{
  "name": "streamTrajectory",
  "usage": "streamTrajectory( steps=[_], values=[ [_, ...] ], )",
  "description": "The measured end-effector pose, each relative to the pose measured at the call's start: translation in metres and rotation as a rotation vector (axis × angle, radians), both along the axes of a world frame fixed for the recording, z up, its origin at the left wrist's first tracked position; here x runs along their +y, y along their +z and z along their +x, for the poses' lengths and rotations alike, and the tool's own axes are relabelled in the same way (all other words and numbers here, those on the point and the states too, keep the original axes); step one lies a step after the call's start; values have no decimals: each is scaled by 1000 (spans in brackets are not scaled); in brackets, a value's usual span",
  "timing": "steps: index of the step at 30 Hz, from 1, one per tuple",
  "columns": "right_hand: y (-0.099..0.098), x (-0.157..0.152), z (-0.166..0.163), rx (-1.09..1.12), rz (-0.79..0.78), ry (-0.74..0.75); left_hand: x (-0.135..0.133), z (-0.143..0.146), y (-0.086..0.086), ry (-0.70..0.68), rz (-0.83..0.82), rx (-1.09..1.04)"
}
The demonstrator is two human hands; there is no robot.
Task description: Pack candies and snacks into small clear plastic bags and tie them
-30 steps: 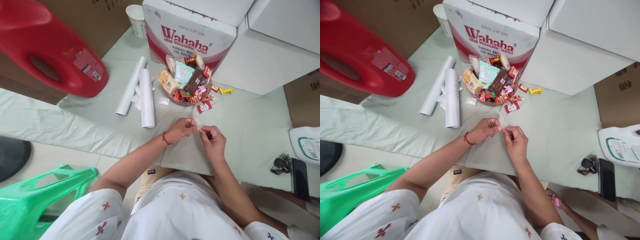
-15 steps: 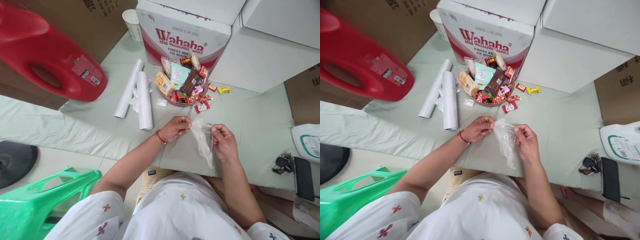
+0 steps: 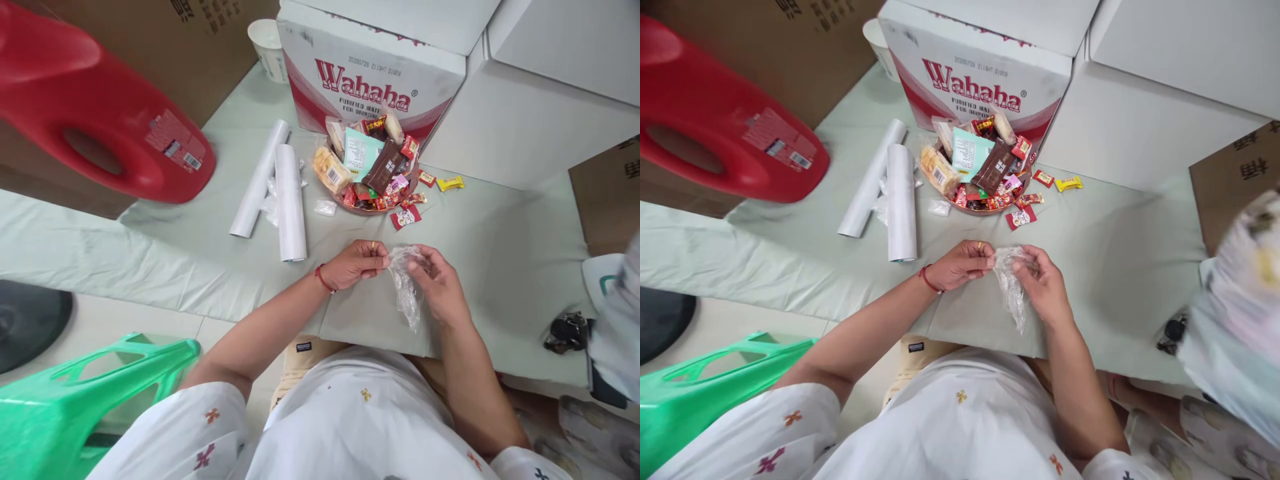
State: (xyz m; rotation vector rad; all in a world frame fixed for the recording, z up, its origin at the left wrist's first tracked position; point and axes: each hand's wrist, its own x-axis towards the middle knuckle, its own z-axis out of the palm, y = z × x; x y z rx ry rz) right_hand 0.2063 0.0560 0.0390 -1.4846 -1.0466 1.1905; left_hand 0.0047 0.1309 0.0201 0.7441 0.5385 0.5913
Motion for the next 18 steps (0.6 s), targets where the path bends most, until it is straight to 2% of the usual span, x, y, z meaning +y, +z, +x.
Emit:
streamTrajectory(
  steps=[4, 9, 14, 18],
  values=[
    [1, 8, -13, 43, -47, -138, 1, 1, -4, 45, 45, 40],
    [2, 6, -20, -110, 50, -302, 2, 4, -9, 251, 137, 106],
    [2, 1, -31, -140, 75, -284, -4, 9, -8, 265, 277, 214],
    [0, -2, -39, -54, 69, -220, -8, 11, -9, 197, 286, 268]
  ],
)
